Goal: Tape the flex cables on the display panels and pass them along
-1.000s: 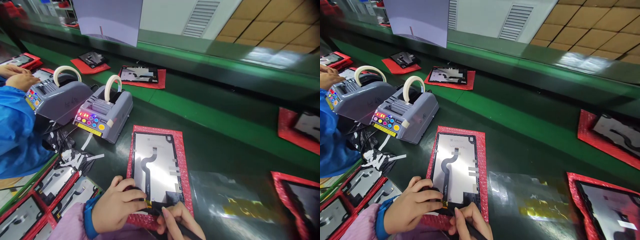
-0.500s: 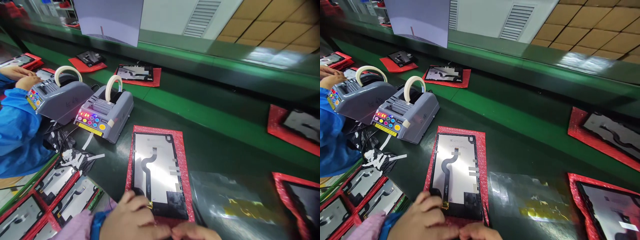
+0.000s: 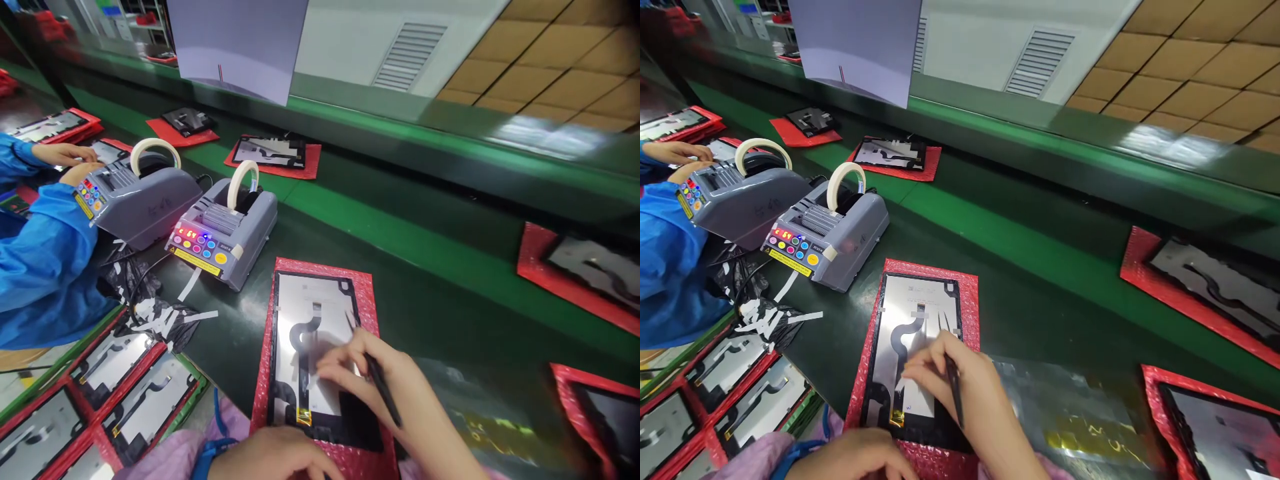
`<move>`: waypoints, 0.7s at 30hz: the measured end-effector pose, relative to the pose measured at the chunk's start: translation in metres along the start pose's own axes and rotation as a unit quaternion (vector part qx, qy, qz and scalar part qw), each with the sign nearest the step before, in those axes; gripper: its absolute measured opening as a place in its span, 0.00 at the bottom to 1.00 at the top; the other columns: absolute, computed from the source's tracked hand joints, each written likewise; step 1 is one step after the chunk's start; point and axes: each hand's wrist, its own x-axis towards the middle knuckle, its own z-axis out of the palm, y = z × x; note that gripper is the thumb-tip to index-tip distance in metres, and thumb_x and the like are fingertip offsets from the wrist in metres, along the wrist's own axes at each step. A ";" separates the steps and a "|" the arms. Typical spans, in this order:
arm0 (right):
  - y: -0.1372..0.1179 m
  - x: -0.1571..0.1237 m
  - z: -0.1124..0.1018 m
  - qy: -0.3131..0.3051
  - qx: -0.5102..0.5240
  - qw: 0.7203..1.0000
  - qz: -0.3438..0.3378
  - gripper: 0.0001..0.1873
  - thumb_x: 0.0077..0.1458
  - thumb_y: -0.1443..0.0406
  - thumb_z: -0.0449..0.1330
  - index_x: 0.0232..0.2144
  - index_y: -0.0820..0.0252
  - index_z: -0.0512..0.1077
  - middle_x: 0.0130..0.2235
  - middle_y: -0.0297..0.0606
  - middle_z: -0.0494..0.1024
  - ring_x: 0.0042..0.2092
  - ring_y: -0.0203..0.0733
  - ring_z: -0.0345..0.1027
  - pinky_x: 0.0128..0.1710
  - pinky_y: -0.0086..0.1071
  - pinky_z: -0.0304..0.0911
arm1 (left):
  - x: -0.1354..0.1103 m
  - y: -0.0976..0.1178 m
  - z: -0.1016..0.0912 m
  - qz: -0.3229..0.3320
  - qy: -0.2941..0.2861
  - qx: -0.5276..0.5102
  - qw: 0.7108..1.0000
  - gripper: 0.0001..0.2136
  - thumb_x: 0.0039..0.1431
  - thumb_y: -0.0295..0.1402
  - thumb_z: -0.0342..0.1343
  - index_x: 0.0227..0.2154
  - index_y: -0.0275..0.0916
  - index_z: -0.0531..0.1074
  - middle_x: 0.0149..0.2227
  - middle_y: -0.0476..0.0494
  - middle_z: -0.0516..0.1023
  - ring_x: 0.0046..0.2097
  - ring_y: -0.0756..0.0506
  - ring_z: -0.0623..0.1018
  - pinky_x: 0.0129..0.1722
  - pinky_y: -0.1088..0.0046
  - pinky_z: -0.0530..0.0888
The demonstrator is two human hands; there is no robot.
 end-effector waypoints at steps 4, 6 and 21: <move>0.008 0.039 0.009 -0.073 -0.042 0.996 -0.028 0.26 0.51 0.48 0.65 0.21 0.50 0.52 0.27 0.37 0.84 0.29 0.45 0.77 0.31 0.34 0.66 | 0.001 0.022 -0.034 -0.002 0.127 0.226 0.966 0.17 0.57 0.18 0.46 0.44 0.40 0.72 0.32 0.46 0.78 0.34 0.45 0.75 0.34 0.70 0.71; 0.013 0.046 0.014 -0.087 -0.058 0.994 -0.041 0.25 0.53 0.50 0.64 0.23 0.50 0.52 0.28 0.37 0.84 0.30 0.44 0.78 0.31 0.34 0.66 | 0.003 0.025 -0.045 -0.019 0.149 0.331 0.931 0.19 0.56 0.17 0.47 0.46 0.40 0.72 0.35 0.44 0.77 0.35 0.43 0.73 0.36 0.67 0.69; 0.022 0.070 0.024 -0.056 -0.141 0.986 -0.066 0.22 0.56 0.55 0.62 0.24 0.51 0.52 0.27 0.30 0.81 0.27 0.41 0.70 0.30 0.34 0.62 | 0.013 0.003 -0.058 -0.044 0.124 0.457 0.880 0.19 0.63 0.20 0.52 0.55 0.39 0.70 0.36 0.45 0.73 0.38 0.42 0.71 0.38 0.63 0.68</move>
